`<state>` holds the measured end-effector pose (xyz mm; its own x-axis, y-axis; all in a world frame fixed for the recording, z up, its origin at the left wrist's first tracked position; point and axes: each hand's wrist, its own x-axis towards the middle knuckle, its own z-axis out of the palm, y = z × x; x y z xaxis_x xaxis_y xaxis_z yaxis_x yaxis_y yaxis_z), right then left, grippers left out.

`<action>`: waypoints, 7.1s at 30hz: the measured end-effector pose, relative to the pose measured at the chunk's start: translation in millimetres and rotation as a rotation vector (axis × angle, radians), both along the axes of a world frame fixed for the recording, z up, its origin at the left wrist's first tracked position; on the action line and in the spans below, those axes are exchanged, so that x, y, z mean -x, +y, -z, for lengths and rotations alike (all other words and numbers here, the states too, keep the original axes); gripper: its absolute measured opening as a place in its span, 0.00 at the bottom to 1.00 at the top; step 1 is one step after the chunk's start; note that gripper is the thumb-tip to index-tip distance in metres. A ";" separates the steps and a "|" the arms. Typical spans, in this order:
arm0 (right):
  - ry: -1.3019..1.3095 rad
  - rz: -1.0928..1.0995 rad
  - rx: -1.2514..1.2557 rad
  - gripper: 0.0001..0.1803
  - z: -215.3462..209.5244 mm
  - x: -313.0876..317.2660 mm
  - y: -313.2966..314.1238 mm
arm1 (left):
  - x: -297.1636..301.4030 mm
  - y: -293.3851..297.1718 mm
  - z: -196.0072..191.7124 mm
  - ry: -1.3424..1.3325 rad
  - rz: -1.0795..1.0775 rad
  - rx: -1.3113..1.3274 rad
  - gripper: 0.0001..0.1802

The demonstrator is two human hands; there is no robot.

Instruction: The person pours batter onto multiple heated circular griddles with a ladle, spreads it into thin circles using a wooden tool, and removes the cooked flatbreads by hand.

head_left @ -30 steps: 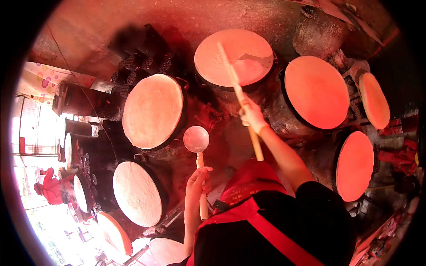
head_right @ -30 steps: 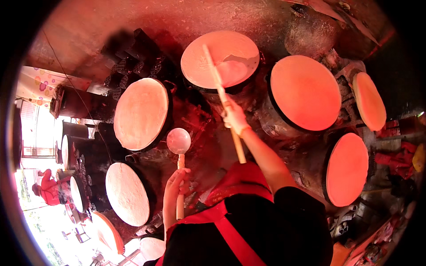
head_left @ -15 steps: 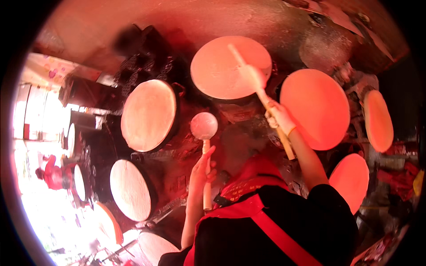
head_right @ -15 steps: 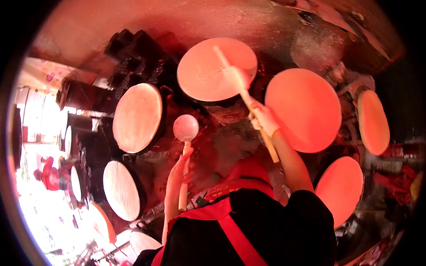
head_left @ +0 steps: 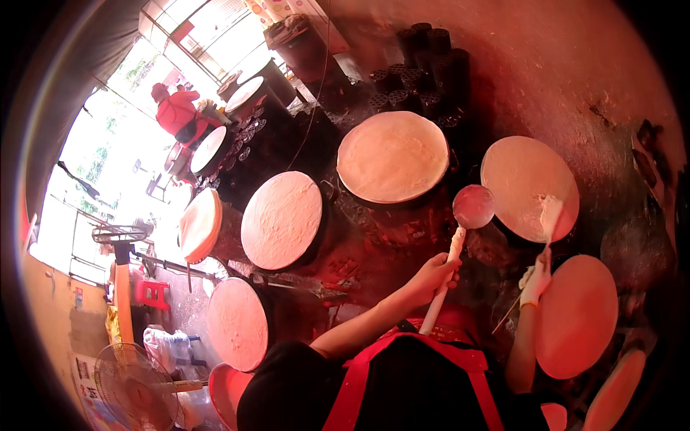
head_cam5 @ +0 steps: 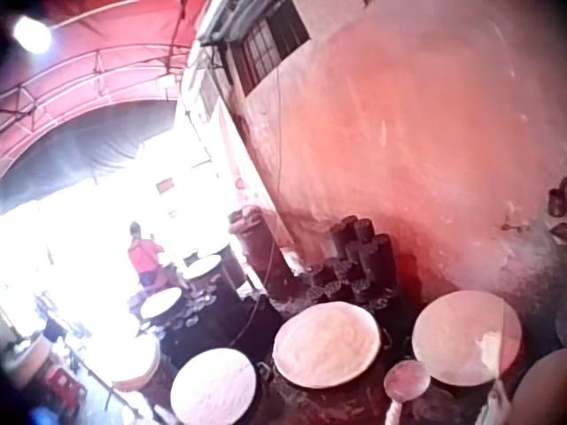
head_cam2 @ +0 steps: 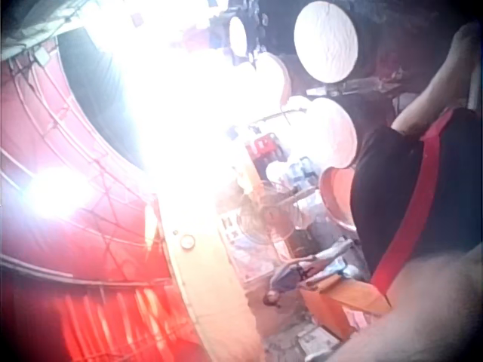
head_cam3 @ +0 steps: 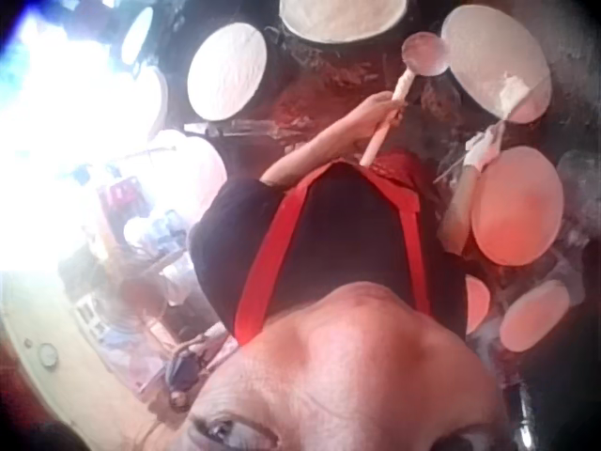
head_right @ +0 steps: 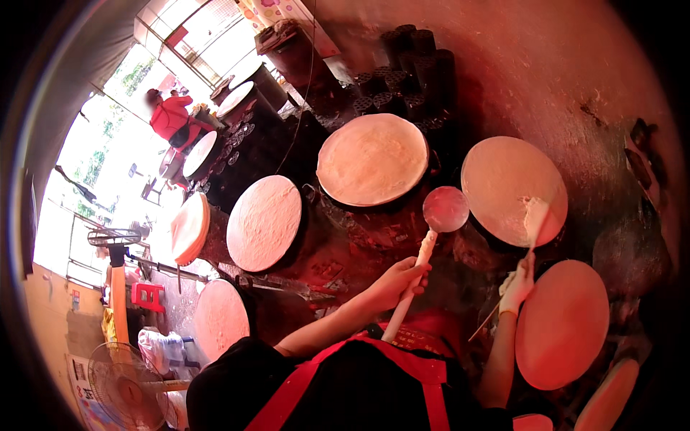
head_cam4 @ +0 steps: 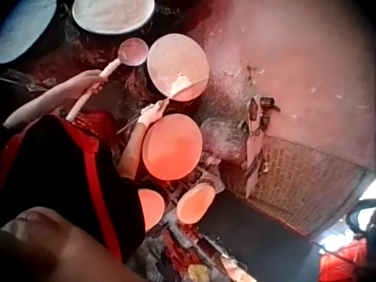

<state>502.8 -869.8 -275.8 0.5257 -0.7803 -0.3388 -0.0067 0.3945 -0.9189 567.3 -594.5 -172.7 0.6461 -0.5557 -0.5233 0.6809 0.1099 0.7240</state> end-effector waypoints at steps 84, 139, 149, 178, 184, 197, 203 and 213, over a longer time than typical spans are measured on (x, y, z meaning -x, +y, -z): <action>-0.083 -1.595 0.949 0.12 -119.2 -387.8 241.5 | -4.1 253.4 -92.1 0.453 -1.217 0.805 0.16; 0.288 -1.148 -0.289 0.15 -39.0 -275.0 986.2 | 134.5 598.4 -125.3 0.182 -1.570 0.543 0.11; 0.095 -1.494 -0.142 0.19 -81.2 -260.5 482.3 | 48.2 445.7 -152.4 0.300 -1.158 0.439 0.08; 0.300 -0.726 1.026 0.26 -3.2 -161.3 123.1 | -300.5 7.3 44.8 -0.929 -0.486 -0.899 0.10; 0.560 -0.746 1.060 0.25 -10.4 -219.8 146.6 | -337.0 22.4 8.2 -0.980 -0.753 -0.708 0.11; -0.110 -0.298 -0.311 0.23 -10.3 -217.6 236.6 | -203.0 169.7 -16.7 -0.483 -0.505 -0.485 0.21; -0.139 -0.348 -0.364 0.22 -22.8 -313.4 283.5 | -107.2 196.9 -8.0 -0.206 -0.618 -0.224 0.21; -0.043 -0.585 -0.221 0.22 -20.6 -259.6 238.5 | -71.3 239.5 -7.1 -0.150 -0.600 -0.185 0.20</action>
<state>762.4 -631.3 -255.2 0.8615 -0.2736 -0.4278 -0.2432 0.5173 -0.8205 638.6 -354.9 -165.6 0.8899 0.0159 -0.4559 0.4300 0.3046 0.8499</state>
